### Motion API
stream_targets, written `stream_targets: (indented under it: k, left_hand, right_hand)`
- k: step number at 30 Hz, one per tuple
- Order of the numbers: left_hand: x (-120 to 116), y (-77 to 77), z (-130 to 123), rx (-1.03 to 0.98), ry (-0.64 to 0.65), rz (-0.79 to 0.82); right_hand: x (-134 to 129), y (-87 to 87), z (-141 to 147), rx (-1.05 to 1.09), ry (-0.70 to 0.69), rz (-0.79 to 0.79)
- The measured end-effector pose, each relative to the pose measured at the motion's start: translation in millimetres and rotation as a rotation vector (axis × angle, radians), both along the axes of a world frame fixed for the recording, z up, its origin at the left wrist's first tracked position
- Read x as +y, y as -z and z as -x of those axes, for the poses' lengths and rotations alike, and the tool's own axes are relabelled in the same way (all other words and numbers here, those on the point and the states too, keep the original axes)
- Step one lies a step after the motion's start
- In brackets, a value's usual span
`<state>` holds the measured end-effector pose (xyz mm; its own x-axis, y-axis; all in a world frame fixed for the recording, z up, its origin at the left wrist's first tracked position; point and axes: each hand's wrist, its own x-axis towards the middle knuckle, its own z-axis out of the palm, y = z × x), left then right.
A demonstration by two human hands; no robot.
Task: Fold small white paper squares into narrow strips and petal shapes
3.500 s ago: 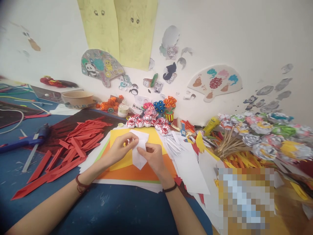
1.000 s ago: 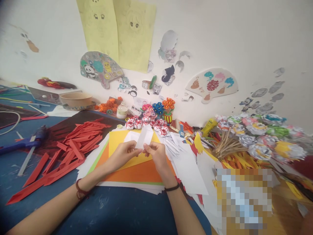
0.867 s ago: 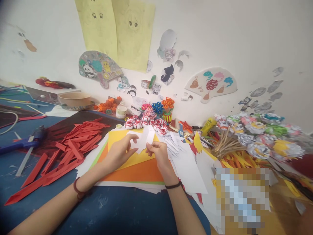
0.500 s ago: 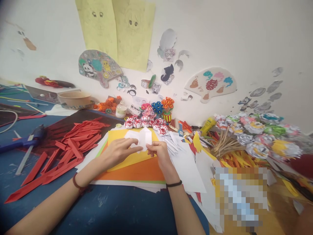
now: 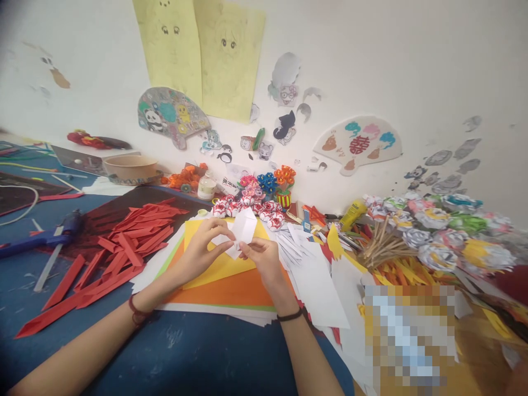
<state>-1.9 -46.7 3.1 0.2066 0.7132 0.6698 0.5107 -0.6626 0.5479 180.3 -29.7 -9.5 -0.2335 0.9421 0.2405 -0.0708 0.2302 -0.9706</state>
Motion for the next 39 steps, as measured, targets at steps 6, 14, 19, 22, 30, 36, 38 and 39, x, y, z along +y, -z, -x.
stream_targets:
  k: [6,14,19,22,30,36,38,39]
  left_hand:
    - [-0.6,0.0,-2.0,-0.180,0.034,0.116]
    - [2.3,3.9,-7.1,-0.234,0.010,0.347]
    - [0.3,2.7,-7.4,-0.270,-0.040,0.328]
    - [0.3,4.9,-6.8,-0.288,-0.048,0.328]
    - [1.4,8.6,-8.8,-0.301,-0.070,0.325]
    - [-0.9,8.5,-11.7,-0.304,-0.091,0.295]
    - [-1.8,9.8,-12.3,-0.286,-0.106,0.277]
    - [-2.2,10.5,-12.6,-0.276,-0.112,0.267]
  right_hand:
    - [-2.8,1.9,4.3,0.075,0.010,0.026]
    - [-4.3,-0.4,5.8,0.103,0.016,0.027]
    - [-5.4,-1.4,5.1,0.086,-0.019,0.040]
    - [-5.8,-2.9,4.8,0.069,-0.012,0.040]
    - [-5.9,-4.7,5.5,0.048,0.003,0.060]
    - [-6.7,-2.5,6.4,0.071,0.028,0.069]
    - [-6.4,-2.2,6.8,0.072,0.024,0.071]
    - [-6.1,-2.2,6.9,0.070,0.020,0.068]
